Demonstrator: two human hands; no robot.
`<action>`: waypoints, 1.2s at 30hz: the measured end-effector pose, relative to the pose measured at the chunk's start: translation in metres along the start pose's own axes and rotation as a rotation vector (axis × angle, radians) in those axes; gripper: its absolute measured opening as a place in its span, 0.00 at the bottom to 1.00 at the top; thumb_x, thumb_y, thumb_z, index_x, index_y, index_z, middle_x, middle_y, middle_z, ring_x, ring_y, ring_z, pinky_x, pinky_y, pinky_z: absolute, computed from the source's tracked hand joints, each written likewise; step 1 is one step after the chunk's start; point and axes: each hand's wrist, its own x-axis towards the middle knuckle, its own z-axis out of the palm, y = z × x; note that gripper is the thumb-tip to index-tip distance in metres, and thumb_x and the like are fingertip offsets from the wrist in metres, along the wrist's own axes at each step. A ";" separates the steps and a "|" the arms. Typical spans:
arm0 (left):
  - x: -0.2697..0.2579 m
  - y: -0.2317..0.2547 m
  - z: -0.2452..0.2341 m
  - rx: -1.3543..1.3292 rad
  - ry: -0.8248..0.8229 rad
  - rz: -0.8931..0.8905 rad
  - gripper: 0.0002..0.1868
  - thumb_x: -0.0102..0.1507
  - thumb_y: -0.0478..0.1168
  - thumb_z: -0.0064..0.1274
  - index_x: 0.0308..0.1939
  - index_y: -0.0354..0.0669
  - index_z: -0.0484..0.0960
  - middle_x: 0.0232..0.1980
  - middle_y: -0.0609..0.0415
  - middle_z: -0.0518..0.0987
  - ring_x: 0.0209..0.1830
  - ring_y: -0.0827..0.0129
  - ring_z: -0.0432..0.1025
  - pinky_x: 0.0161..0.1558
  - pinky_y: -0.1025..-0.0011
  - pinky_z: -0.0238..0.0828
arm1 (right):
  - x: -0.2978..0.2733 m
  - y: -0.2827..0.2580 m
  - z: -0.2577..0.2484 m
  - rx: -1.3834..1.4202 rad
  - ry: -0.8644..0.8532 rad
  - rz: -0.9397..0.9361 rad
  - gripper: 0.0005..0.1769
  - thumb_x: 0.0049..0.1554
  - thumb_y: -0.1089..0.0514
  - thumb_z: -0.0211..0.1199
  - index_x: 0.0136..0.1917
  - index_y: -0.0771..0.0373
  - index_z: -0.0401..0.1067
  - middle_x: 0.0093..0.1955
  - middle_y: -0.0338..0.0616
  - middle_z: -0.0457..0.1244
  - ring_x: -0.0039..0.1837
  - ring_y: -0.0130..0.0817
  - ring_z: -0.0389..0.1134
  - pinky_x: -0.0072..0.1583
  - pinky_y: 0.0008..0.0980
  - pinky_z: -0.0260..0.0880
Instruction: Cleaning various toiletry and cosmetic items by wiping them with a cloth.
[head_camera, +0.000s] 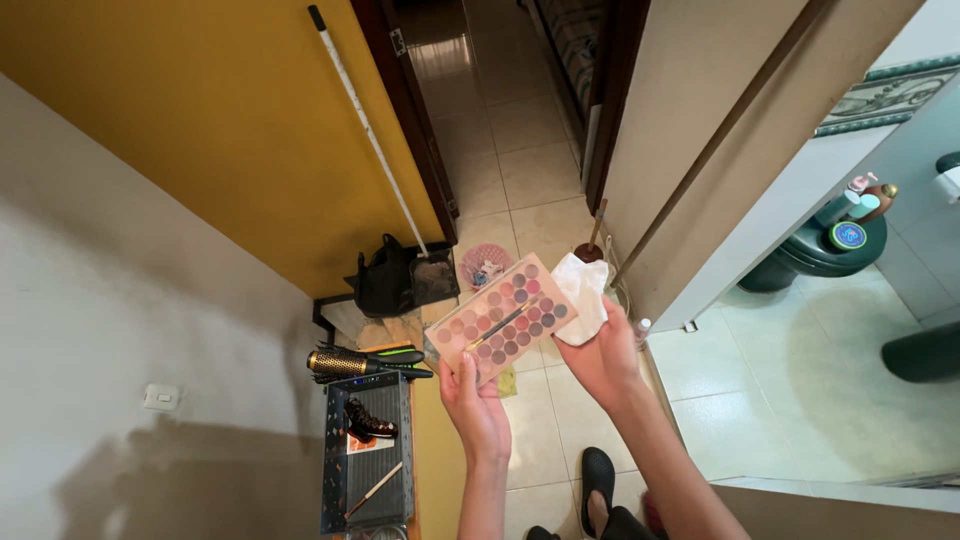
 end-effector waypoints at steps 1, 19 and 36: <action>-0.002 0.001 0.002 -0.009 0.041 0.002 0.18 0.66 0.35 0.46 0.61 0.37 0.71 0.59 0.37 0.80 0.55 0.55 0.76 0.55 0.57 0.74 | -0.002 -0.001 0.001 0.064 -0.025 0.026 0.31 0.63 0.52 0.40 0.75 0.63 0.62 0.73 0.48 0.61 0.71 0.39 0.60 0.70 0.34 0.59; -0.039 -0.037 0.049 -0.038 0.114 -0.260 0.35 0.65 0.49 0.42 0.78 0.56 0.57 0.72 0.44 0.74 0.70 0.59 0.69 0.67 0.63 0.66 | 0.022 0.056 -0.035 -0.615 0.192 -0.319 0.29 0.65 0.43 0.38 0.72 0.62 0.54 0.73 0.50 0.53 0.73 0.40 0.52 0.71 0.39 0.52; -0.007 -0.008 -0.005 0.318 -0.048 0.166 0.16 0.72 0.49 0.48 0.36 0.47 0.84 0.33 0.65 0.75 0.37 0.81 0.66 0.48 0.76 0.69 | 0.078 0.055 -0.123 -1.313 -0.092 -0.231 0.31 0.70 0.37 0.49 0.39 0.63 0.75 0.32 0.53 0.69 0.32 0.41 0.70 0.36 0.39 0.70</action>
